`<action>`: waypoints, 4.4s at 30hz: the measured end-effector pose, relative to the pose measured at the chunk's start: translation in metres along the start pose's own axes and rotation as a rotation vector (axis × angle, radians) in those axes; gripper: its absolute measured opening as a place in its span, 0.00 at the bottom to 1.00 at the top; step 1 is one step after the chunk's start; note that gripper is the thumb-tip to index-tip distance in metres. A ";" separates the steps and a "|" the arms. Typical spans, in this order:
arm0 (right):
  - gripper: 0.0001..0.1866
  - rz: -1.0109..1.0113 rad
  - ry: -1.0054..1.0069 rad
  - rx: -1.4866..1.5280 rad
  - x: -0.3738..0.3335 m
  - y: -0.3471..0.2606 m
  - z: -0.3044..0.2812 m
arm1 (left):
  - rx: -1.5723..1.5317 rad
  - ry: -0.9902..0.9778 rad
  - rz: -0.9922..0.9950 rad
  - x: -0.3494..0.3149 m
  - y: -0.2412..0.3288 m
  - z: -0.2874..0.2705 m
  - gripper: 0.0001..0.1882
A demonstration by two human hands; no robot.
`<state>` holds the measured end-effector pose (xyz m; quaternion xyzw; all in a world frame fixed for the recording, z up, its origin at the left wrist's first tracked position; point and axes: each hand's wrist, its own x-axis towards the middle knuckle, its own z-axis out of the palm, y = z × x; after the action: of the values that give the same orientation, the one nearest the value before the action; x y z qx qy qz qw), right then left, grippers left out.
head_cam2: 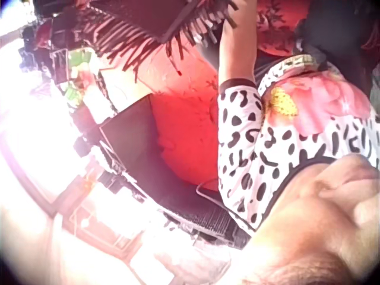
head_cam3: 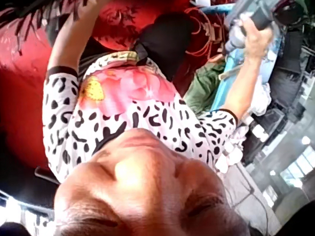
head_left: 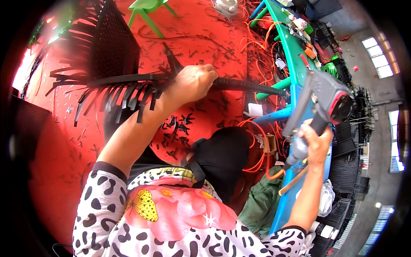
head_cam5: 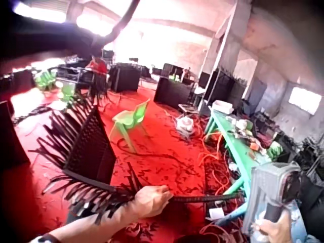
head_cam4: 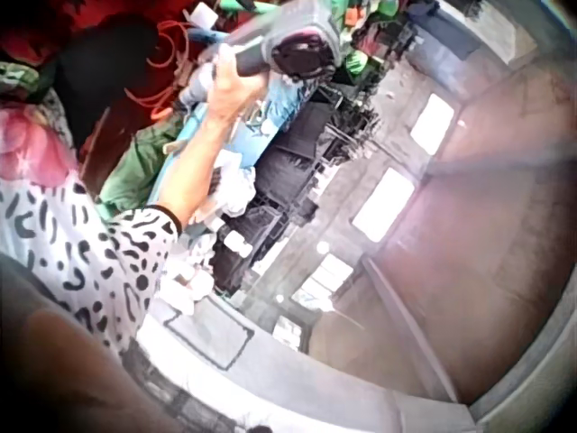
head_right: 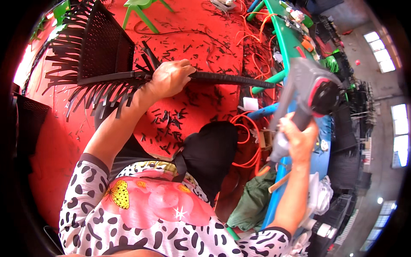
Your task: The person weaves and secures black strips onto a chair frame by hand and using a pneumatic nail gun.
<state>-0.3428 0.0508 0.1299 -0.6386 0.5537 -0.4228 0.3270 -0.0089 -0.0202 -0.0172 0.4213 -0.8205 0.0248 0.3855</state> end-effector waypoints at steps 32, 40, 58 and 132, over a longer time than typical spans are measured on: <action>0.09 0.182 -0.479 0.414 -0.034 0.011 0.117 | 0.029 -0.118 -0.171 0.014 0.002 0.000 0.06; 0.13 0.213 -0.465 0.355 -0.033 0.005 0.122 | 0.020 -0.106 -0.177 0.014 0.004 0.001 0.06; 0.07 0.296 -0.530 0.177 -0.029 -0.006 0.116 | -0.151 -0.118 -0.212 0.013 0.005 0.002 0.07; 0.27 0.514 0.136 -0.596 -0.058 0.330 -0.295 | -0.086 -0.279 -0.280 0.056 -0.037 -0.048 0.20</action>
<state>-0.7530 0.0660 -0.0465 -0.5166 0.8143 -0.1892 0.1850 0.0275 -0.0637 0.0425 0.5139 -0.7996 -0.1228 0.2855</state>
